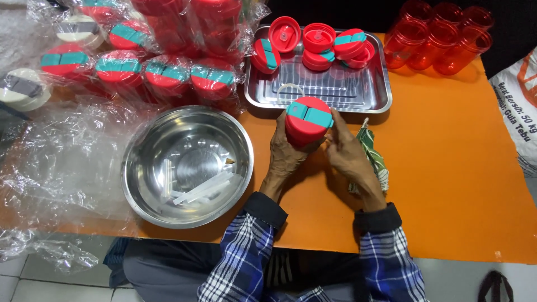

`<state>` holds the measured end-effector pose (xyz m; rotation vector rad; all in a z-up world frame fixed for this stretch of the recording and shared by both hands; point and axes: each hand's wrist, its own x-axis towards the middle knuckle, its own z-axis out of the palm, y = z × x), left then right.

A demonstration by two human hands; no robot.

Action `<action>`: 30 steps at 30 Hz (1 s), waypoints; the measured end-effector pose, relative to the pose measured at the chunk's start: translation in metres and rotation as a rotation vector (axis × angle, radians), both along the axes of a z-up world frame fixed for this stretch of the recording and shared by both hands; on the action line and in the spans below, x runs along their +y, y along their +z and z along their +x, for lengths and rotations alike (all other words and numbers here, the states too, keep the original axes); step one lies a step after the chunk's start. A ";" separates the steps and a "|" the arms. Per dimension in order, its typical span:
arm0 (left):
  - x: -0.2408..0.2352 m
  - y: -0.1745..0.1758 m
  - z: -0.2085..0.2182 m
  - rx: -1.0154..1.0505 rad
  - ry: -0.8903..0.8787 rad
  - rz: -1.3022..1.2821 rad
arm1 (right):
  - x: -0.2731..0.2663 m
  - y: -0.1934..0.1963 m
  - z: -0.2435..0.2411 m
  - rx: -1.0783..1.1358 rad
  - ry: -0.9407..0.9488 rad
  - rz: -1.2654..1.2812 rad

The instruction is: The person is assembling red plastic containers by wiping the components with a cloth, placing a small white strip inside the lid, and then snapping the lid onto the cup.

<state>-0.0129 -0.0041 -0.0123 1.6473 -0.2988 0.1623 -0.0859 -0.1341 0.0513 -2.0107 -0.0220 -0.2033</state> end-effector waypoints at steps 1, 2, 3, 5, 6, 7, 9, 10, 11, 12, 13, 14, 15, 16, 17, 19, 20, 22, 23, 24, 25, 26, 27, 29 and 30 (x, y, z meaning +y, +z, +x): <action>0.001 0.002 -0.001 -0.025 -0.028 -0.036 | -0.017 -0.018 -0.002 0.003 -0.068 -0.044; 0.002 0.004 -0.002 -0.049 -0.056 -0.073 | -0.034 -0.037 -0.004 0.006 -0.135 -0.088; 0.002 0.001 0.000 -0.047 -0.053 -0.073 | -0.026 -0.022 -0.004 0.008 -0.132 -0.089; 0.000 -0.004 0.003 -0.061 -0.057 -0.083 | -0.011 0.009 -0.002 -0.209 -0.420 -0.319; 0.000 -0.003 0.003 -0.061 -0.058 -0.085 | -0.007 0.018 0.000 -0.210 -0.421 -0.321; 0.001 -0.002 0.002 -0.078 -0.055 -0.069 | -0.003 0.027 0.001 -0.296 -0.395 -0.368; 0.002 0.002 -0.002 -0.094 -0.052 -0.054 | 0.005 0.049 0.005 -0.382 -0.367 -0.415; 0.003 0.006 -0.005 -0.087 -0.045 -0.044 | 0.009 0.063 0.008 -0.288 -0.248 -0.534; 0.004 0.010 -0.007 -0.080 -0.039 -0.034 | 0.013 0.077 0.011 -0.193 -0.128 -0.651; 0.005 0.016 -0.010 -0.080 -0.039 -0.034 | 0.021 0.091 0.015 -0.193 -0.128 -0.651; 0.005 0.023 -0.013 -0.074 -0.029 -0.019 | 0.029 0.105 0.020 -0.049 -0.045 -0.767; 0.006 0.030 -0.015 -0.067 -0.018 -0.004 | 0.037 0.120 0.024 0.097 0.039 -0.880; 0.006 0.033 -0.016 -0.070 -0.017 -0.005 | 0.033 0.111 0.034 0.094 0.039 -0.881; 0.006 0.037 -0.016 -0.063 -0.006 0.010 | 0.029 0.102 0.043 0.144 0.056 -0.995; 0.006 0.040 -0.018 -0.053 0.004 0.026 | 0.025 0.092 0.052 0.197 0.075 -1.107; -0.004 -0.018 0.005 -0.039 0.003 0.076 | 0.019 0.075 0.065 0.202 0.086 -1.153; -0.010 -0.048 0.017 -0.026 0.002 0.125 | 0.017 0.066 0.071 0.207 0.098 -1.200; -0.010 -0.045 0.018 -0.007 -0.004 0.119 | 0.018 0.070 0.073 0.231 0.128 -1.171; -0.009 -0.044 0.018 0.013 -0.007 0.113 | 0.019 0.072 0.074 0.253 0.160 -1.143; -0.007 -0.039 0.015 0.014 -0.005 0.113 | 0.020 0.076 0.074 0.253 0.162 -1.143; -0.005 -0.034 0.012 0.012 -0.024 0.089 | 0.021 0.081 0.075 0.259 0.208 -1.074; -0.003 -0.028 0.010 0.009 -0.042 0.064 | 0.021 0.087 0.075 0.264 0.253 -1.005; -0.001 -0.023 0.009 0.010 -0.041 0.064 | 0.019 0.091 0.074 0.265 0.255 -1.005; 0.002 -0.012 0.006 -0.021 -0.057 0.047 | 0.015 0.101 0.073 0.315 0.320 -0.893; 0.002 -0.011 0.007 -0.021 -0.057 0.046 | 0.016 0.104 0.073 0.315 0.320 -0.894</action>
